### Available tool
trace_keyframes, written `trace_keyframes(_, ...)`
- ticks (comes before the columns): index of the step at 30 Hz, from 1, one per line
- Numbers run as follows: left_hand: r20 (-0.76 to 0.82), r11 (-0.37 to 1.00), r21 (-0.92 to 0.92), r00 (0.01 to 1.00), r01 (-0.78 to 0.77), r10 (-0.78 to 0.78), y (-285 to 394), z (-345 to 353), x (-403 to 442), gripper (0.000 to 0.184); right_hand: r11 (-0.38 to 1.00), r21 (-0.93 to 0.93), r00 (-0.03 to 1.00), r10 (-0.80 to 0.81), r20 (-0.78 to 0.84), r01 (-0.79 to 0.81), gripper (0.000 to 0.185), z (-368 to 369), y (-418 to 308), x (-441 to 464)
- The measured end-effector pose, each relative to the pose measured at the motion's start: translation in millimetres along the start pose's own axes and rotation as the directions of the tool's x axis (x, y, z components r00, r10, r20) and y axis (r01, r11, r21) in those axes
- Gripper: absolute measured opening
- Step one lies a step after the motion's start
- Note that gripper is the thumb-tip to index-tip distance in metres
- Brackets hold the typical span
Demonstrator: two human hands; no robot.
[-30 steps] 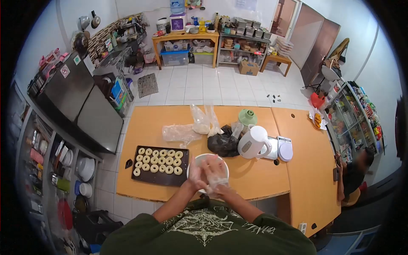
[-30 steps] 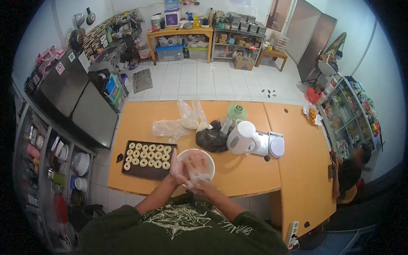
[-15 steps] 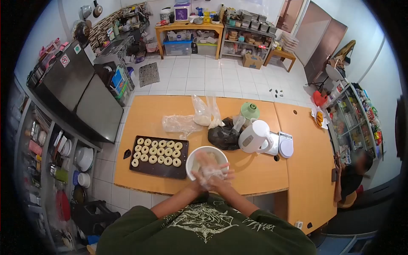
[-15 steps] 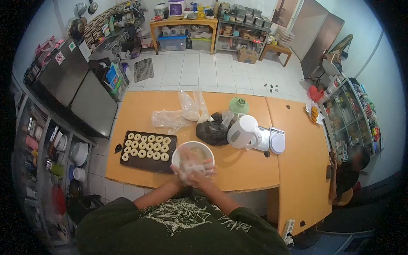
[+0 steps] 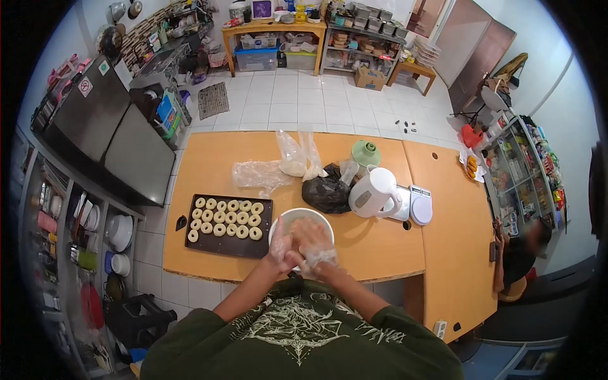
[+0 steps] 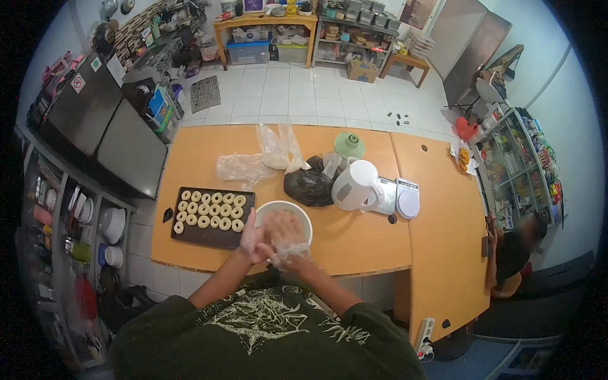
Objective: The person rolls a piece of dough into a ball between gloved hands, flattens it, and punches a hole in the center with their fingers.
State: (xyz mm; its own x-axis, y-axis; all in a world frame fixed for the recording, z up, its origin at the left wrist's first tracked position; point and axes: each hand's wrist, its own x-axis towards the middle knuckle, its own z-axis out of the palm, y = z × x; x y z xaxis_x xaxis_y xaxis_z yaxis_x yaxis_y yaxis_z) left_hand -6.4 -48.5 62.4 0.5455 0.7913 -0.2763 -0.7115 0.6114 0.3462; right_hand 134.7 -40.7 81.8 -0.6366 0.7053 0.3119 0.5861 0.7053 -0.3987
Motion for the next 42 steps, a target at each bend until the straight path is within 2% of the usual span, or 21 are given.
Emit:
trace_keyframes(2,-0.133,0.995,0.078,0.990,0.064,-0.053,-10,5,-3,0.116,0.993,0.004,0.992,0.117,-0.041,-0.117,0.069,3,24,1)
trace_keyframes(4,0.025,0.998,0.050,0.999,0.037,-0.038,-36,9,2,0.120,0.972,0.178,0.987,0.158,0.001,-0.156,0.070,15,11,4)
trace_keyframes(5,0.456,0.995,-0.062,0.889,0.073,-0.036,-43,-35,23,0.127,0.989,0.114,0.993,0.088,0.083,-0.097,0.070,12,-9,8)
trace_keyframes(6,0.453,0.995,-0.065,0.891,0.069,-0.032,-42,-33,22,0.127,0.998,0.058,0.986,0.020,0.165,-0.030,0.069,11,-20,10)
trace_keyframes(10,0.123,0.995,-0.060,0.988,-0.081,0.088,-9,-7,6,0.135,0.998,-0.027,0.998,-0.049,0.043,0.050,0.071,-16,-2,0)
trace_keyframes(12,0.306,0.832,-0.525,0.952,0.179,-0.012,-24,-30,-2,0.130,0.999,0.042,0.998,0.009,0.055,-0.012,0.072,-15,13,4)
trace_keyframes(13,-0.111,0.999,0.037,0.993,-0.021,0.025,-32,22,-11,0.135,0.992,0.107,0.996,0.062,0.069,-0.070,0.073,-15,17,6)
trace_keyframes(14,-0.109,0.999,0.038,0.994,-0.022,0.026,-32,10,-3,0.135,0.992,0.105,0.996,0.062,0.067,-0.069,0.073,-14,16,5)
trace_keyframes(16,0.448,0.979,-0.199,0.892,0.032,0.062,-28,-14,15,0.134,0.994,0.107,0.998,0.032,0.060,-0.038,0.072,-9,0,-1)
trace_keyframes(18,0.165,0.981,0.023,0.969,-0.190,0.184,-19,-10,8,0.130,0.993,0.114,0.999,0.001,0.051,-0.007,0.071,-2,-17,-4)
trace_keyframes(20,0.124,0.958,-0.232,0.971,-0.171,0.204,1,-12,7,0.127,0.993,0.115,0.999,-0.013,0.038,0.008,0.071,-3,-15,-1)
trace_keyframes(21,0.124,0.958,-0.234,0.972,-0.168,0.200,-8,-12,6,0.127,0.999,-0.025,0.998,0.037,0.059,-0.035,0.072,-8,-7,-3)
trace_keyframes(23,0.344,0.827,-0.556,0.929,0.084,0.137,-45,-18,0,0.125,0.989,-0.101,0.992,0.112,0.062,-0.105,0.071,0,-4,0)
trace_keyframes(25,0.455,0.996,-0.090,0.890,0.006,0.036,-47,-29,13,0.123,0.996,-0.053,0.996,0.078,0.047,-0.076,0.068,5,-13,8)
trace_keyframes(27,0.365,0.970,-0.242,0.926,-0.006,0.097,-37,-39,13,0.120,0.990,0.134,0.998,-0.057,0.010,0.055,0.061,10,-34,8)
trace_keyframes(30,0.333,0.964,-0.250,0.926,-0.096,0.178,-9,-29,14,0.116,0.999,0.024,0.996,0.023,0.080,-0.025,0.060,22,-5,-1)
trace_keyframes(32,-0.157,0.996,-0.014,0.984,-0.087,0.084,-2,27,-10,0.115,1.000,0.015,1.000,0.017,0.024,-0.017,0.063,-6,0,6)
trace_keyframes(33,-0.063,0.998,-0.034,0.997,0.043,-0.046,-20,4,-8,0.121,0.996,-0.005,0.996,0.087,0.019,-0.087,0.063,-7,0,11)
trace_keyframes(36,0.030,0.998,-0.067,1.000,0.007,-0.005,-12,-2,-1,0.120,0.966,0.129,0.974,0.223,0.027,-0.225,0.064,12,-23,13)
trace_keyframes(40,0.195,0.986,-0.157,0.977,-0.054,0.085,11,-1,4,0.117,0.996,0.012,0.994,-0.087,0.061,0.086,0.069,-4,-28,12)
trace_keyframes(42,0.035,0.982,-0.173,0.996,-0.077,0.084,5,4,1,0.117,0.991,-0.058,0.981,0.128,0.147,-0.121,0.071,-21,-12,15)
